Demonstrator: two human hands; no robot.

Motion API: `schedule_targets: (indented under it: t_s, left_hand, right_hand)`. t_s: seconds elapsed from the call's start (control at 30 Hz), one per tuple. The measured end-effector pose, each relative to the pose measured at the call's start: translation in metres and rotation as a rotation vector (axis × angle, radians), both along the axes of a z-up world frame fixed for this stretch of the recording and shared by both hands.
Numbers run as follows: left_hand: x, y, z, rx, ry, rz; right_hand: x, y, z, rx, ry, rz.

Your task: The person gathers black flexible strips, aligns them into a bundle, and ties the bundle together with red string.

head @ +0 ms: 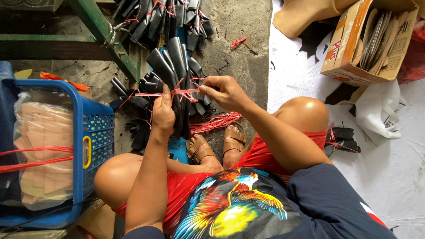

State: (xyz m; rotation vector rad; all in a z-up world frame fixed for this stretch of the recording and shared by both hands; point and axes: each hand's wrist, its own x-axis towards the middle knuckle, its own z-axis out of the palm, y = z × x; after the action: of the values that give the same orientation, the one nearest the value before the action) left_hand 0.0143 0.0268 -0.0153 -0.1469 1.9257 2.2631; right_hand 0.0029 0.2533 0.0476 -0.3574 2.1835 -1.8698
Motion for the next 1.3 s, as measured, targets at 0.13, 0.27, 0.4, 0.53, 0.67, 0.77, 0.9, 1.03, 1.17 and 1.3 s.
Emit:
schedule_targets:
  t_s: [0.13,0.27,0.4,0.53,0.67,0.77,0.9,1.03,1.17,1.3]
  left_hand:
    - [-0.003,-0.009,-0.010,-0.044,0.047,-0.030]
    - [0.005,0.010,0.051,-0.097,0.179,-0.231]
    - [0.028,0.010,0.020,-0.257,0.178,-0.560]
    - [0.045,0.023,0.076,-0.389,0.245,-0.792]
    - [0.055,0.047,0.123,-0.435,0.451,-1.059]
    - [0.052,0.063,0.157,-0.595,0.524,-1.080]
    - [0.029,0.072,0.097,-0.662,0.564,-0.779]
    - [0.032,0.090,0.100,-0.460,0.450,-0.645]
    - [0.051,0.104,0.118,-0.405,0.509,-0.609]
    - [0.063,0.103,0.135,-0.562,0.617,-0.518]
  right_hand:
    - [-0.009,0.008,-0.014,-0.034,-0.055,0.064]
    - [-0.020,0.017,-0.041,0.000,-0.234,0.204]
    - [-0.022,0.030,-0.074,0.049,-0.193,0.284]
    - [-0.038,0.046,-0.047,0.101,-0.048,0.358]
    - [-0.045,0.046,0.082,0.311,-0.164,0.945]
    - [-0.014,0.039,0.121,0.746,0.213,0.885]
    - [0.049,0.034,0.142,1.129,0.695,0.337]
    - [0.093,0.054,0.118,1.055,1.034,-0.077]
    - [0.130,0.079,0.106,0.817,0.884,-0.227]
    - [0.146,0.077,0.092,0.861,1.050,-0.340]
